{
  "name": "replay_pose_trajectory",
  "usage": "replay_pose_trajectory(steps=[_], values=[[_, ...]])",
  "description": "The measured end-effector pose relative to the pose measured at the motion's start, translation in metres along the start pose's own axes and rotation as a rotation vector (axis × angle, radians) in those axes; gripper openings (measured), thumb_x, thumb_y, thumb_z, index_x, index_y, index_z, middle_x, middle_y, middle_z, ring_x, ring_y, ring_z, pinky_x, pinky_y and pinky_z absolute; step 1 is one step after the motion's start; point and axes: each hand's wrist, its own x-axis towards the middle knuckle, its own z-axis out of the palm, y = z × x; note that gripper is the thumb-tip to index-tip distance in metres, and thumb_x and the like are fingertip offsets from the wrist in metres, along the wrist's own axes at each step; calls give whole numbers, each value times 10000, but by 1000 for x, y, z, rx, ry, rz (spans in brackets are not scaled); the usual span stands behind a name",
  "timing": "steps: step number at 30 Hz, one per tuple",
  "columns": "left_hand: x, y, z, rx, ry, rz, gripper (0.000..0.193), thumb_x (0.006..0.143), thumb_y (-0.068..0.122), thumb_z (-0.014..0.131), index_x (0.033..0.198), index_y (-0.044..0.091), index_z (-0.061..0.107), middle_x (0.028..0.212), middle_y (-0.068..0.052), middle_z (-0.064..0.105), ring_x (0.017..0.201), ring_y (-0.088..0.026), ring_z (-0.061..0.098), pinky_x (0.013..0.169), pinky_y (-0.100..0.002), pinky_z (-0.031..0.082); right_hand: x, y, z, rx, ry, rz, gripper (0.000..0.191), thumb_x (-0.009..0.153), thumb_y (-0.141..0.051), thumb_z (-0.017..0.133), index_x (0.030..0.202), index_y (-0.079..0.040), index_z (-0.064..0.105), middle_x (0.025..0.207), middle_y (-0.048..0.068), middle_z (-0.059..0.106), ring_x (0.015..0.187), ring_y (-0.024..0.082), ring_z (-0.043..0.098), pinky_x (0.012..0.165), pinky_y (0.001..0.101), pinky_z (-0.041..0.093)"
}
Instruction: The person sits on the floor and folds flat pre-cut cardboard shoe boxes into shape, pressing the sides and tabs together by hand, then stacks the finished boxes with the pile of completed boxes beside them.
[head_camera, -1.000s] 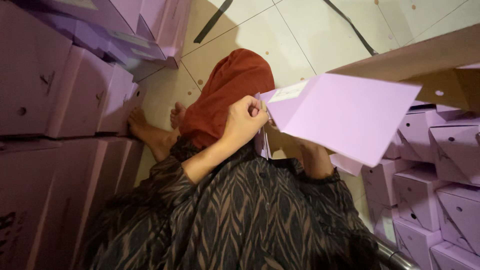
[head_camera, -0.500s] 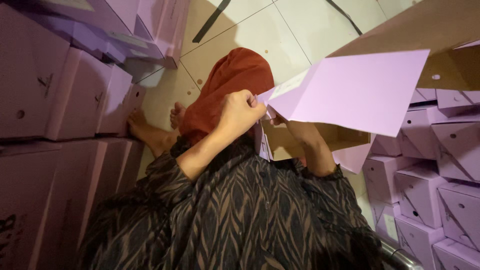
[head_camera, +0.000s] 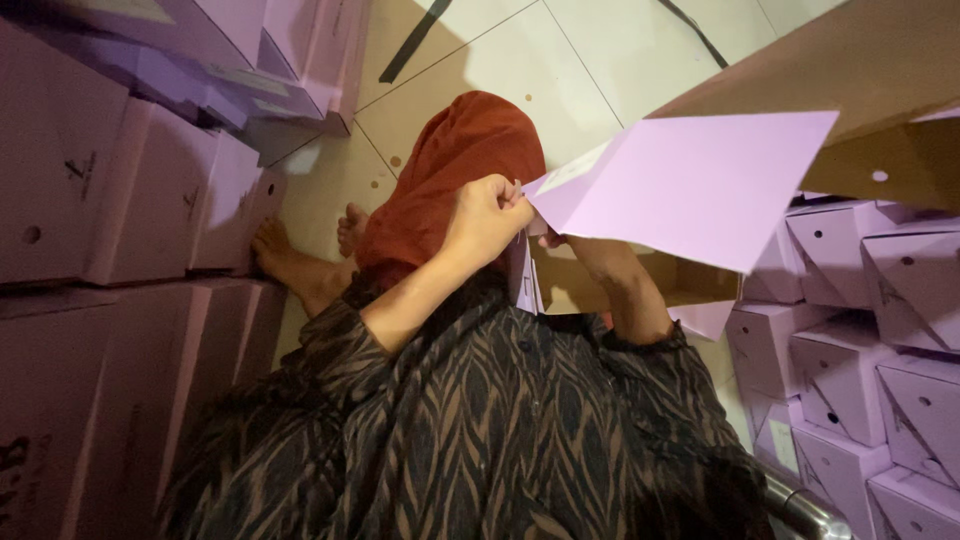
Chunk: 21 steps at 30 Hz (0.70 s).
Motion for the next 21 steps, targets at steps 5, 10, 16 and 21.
replay_pose_trajectory(steps=[5,10,16,21], values=[[3,-1,-5,17,-30,37,303,789,173,759,657,2,547,602,-58,598,573,-99,577,543,-301,503,-2,-6,-1,219,-38,5,175,1030,-166,612,1072,-5,667,890,48,671,749,139,644,678,295,530],[3,4,-5,-2,-41,70,303,797,142,739,655,-7,516,606,-75,567,587,-98,550,543,-310,502,-7,-22,-3,208,-48,-3,167,1017,-167,620,1062,-14,670,866,43,670,724,136,618,654,290,505],[6,4,-3,79,-20,86,254,784,141,733,663,2,558,589,-74,588,548,-98,571,528,-312,494,-2,-16,-5,219,-22,34,145,1008,-167,613,1027,-28,649,883,50,646,720,144,607,649,296,520],[8,-7,0,32,-38,134,291,802,148,737,667,-11,534,601,-80,572,577,-97,545,549,-309,499,-3,-8,-13,234,-74,-1,168,1018,-171,599,1058,-11,636,897,44,628,743,144,597,652,292,529]])
